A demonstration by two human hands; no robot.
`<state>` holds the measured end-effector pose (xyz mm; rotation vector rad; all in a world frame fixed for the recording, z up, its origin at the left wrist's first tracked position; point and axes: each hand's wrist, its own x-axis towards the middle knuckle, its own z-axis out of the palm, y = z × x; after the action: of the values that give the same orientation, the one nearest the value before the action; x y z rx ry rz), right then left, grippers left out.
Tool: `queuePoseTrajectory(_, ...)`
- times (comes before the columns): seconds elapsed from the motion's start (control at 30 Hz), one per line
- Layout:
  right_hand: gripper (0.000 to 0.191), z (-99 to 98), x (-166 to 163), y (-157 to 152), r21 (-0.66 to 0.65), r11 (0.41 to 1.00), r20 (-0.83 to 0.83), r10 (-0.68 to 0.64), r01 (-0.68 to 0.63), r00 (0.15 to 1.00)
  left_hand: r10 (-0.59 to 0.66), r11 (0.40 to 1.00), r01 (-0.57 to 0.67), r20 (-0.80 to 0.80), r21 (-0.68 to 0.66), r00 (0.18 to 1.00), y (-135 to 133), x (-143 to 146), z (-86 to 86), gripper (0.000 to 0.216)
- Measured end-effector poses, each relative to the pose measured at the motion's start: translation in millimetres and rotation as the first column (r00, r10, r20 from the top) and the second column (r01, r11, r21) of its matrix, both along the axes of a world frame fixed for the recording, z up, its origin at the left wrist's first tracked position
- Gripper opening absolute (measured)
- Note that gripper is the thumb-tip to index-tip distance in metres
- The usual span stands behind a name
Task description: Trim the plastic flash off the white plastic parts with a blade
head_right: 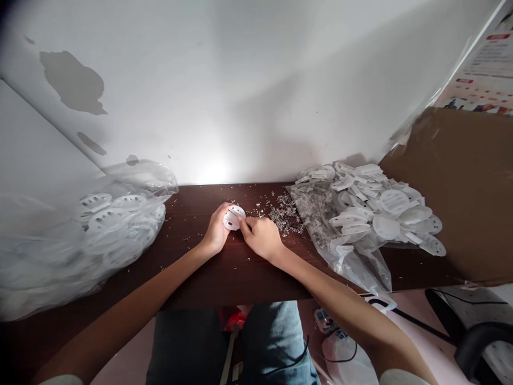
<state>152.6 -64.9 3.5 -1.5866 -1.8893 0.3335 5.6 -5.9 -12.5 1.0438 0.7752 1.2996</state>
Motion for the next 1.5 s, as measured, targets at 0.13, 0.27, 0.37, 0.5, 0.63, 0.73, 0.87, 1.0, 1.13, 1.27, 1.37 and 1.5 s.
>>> queuePoseTrajectory(0.13,0.052,6.5,11,5,0.030,0.999,0.125,-0.042,0.038,0.991,0.006,0.998,-0.004,0.020,-0.065,1.000,3,0,-1.3,0.033)
queuePoseTrajectory(0.27,0.051,11.9,23,10,0.106,0.992,0.008,-0.066,0.065,0.998,0.012,0.991,-0.003,0.066,-0.133,0.998,4,-3,1.4,0.047)
queuePoseTrajectory(0.37,0.044,12.9,23,11,0.116,0.992,-0.240,-0.018,0.047,0.971,-0.080,0.992,0.083,0.028,-0.096,0.996,1,-2,0.2,0.060)
queuePoseTrajectory(0.5,0.026,9.9,15,10,0.130,0.992,-0.372,0.051,-0.003,0.927,-0.195,0.981,0.195,-0.081,-0.014,0.977,-8,1,-6.1,0.064)
queuePoseTrajectory(0.63,0.028,6.1,12,11,0.135,0.991,-0.344,0.043,0.005,0.938,-0.301,0.953,0.301,-0.104,-0.016,0.948,-16,0,-6.1,0.062)
queuePoseTrajectory(0.73,0.022,6.2,14,11,0.144,0.989,-0.361,0.060,-0.007,0.931,-0.357,0.934,0.357,-0.138,-0.020,0.924,-18,-2,-1.9,0.055)
queuePoseTrajectory(0.87,0.018,7.5,16,12,0.135,0.990,-0.339,0.091,-0.047,0.936,-0.317,0.943,0.332,-0.260,0.015,0.912,-17,-1,-0.4,0.063)
queuePoseTrajectory(1.0,0.015,7.7,18,15,0.108,0.986,-0.302,0.153,-0.125,0.941,-0.286,0.951,0.308,-0.322,0.016,0.902,-15,0,-6.2,0.071)
queuePoseTrajectory(1.13,0.018,4.8,21,19,0.042,0.995,-0.419,0.100,-0.091,0.902,-0.237,0.962,0.271,-0.367,0.043,0.900,-17,1,-8.7,0.065)
queuePoseTrajectory(1.27,0.029,-0.7,24,24,0.001,0.995,-0.564,0.082,-0.098,0.822,-0.187,0.966,0.240,-0.385,0.093,0.904,-22,1,-3.0,0.046)
queuePoseTrajectory(1.37,0.033,-4.0,25,27,0.021,0.997,-0.597,0.075,-0.078,0.799,-0.075,0.976,0.154,-0.423,0.156,0.903,-22,0,1.2,0.039)
queuePoseTrajectory(1.5,0.033,-5.9,23,26,0.023,1.000,-0.582,0.030,-0.021,0.813,0.028,0.975,0.079,-0.467,0.208,0.884,-20,-3,2.6,0.035)
